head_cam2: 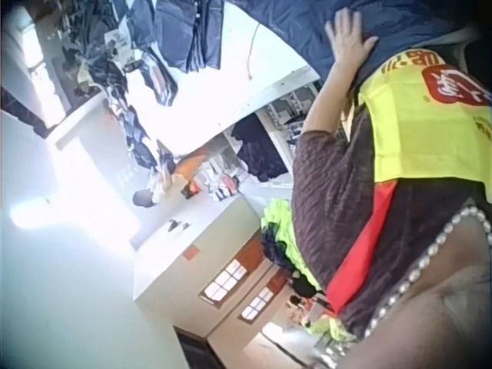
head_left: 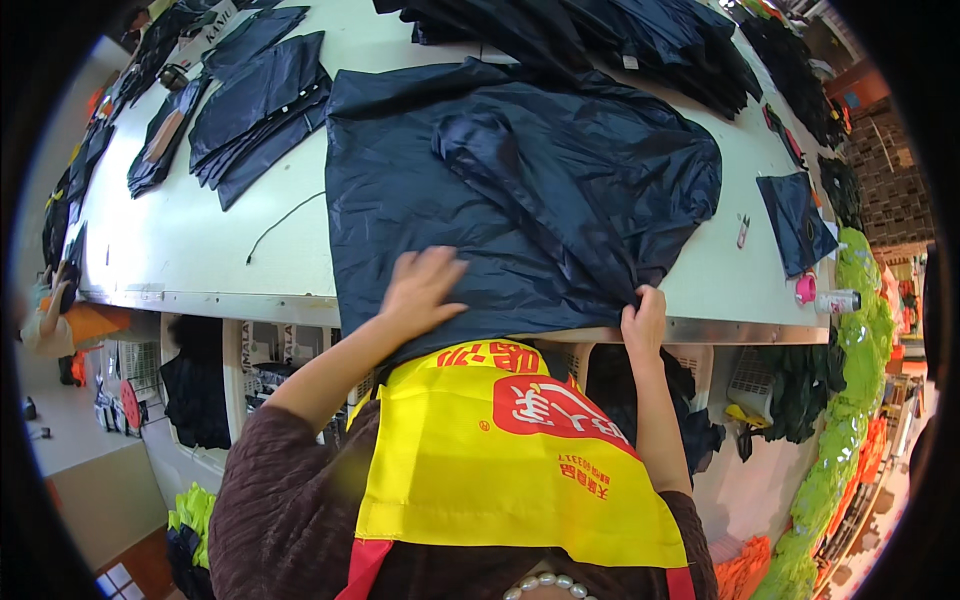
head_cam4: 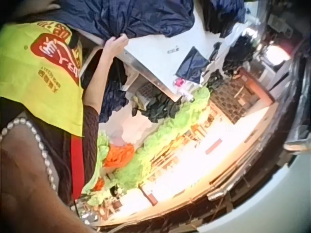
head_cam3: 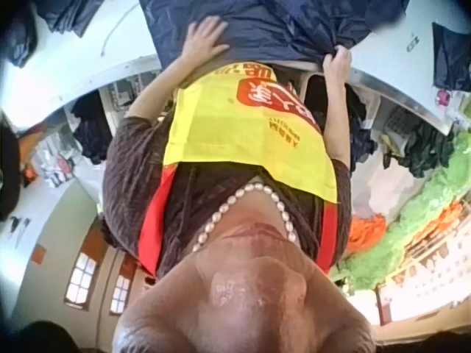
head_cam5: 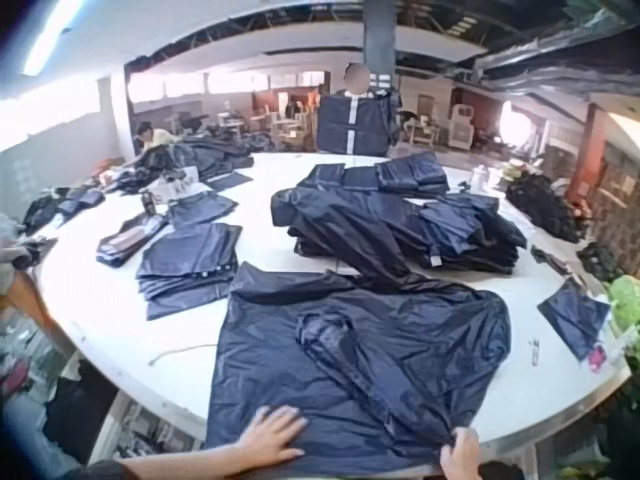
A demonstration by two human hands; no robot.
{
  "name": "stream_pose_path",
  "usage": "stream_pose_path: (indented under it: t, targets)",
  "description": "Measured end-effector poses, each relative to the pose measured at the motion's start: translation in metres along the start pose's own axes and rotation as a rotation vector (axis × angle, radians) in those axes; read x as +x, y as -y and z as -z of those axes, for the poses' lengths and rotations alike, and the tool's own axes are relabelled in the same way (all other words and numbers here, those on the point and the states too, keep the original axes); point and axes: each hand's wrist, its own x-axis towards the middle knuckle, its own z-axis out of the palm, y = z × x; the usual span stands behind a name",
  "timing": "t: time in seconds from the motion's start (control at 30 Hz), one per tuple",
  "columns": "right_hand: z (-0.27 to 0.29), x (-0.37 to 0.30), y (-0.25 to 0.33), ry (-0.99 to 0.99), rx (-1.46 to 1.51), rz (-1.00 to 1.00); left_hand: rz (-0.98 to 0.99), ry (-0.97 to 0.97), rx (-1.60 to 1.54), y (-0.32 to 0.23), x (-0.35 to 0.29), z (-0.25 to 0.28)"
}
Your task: The person folds a black jacket on a table, aligns the sleeves and edges, and places it into a clear plastic bag. They then add the packaged jacket to a stack of similar items.
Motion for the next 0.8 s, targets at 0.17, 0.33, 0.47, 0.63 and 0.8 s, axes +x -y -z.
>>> stream_pose_path:
  t: [0.17,0.33,0.47,0.63,0.8]
  targets:
    - [-0.010,-0.010,0.004,-0.073,-0.028,0.151,0.434,-0.079,0.225,0.088,-0.059,0.008]
    - [-0.019,-0.013,0.023,-0.074,-0.076,0.210,0.567,-0.097,0.207,0.117,0.011,0.031]
    - [-0.014,-0.013,0.025,-0.037,-0.090,0.210,0.630,-0.359,-0.216,0.115,0.097,0.050]
    - [-0.010,-0.014,0.017,0.020,-0.057,0.239,0.682,-0.471,-0.416,0.110,0.207,0.038]
    - [-0.009,-0.012,0.017,0.030,-0.043,0.228,0.749,-0.254,-0.535,0.106,0.251,0.050]
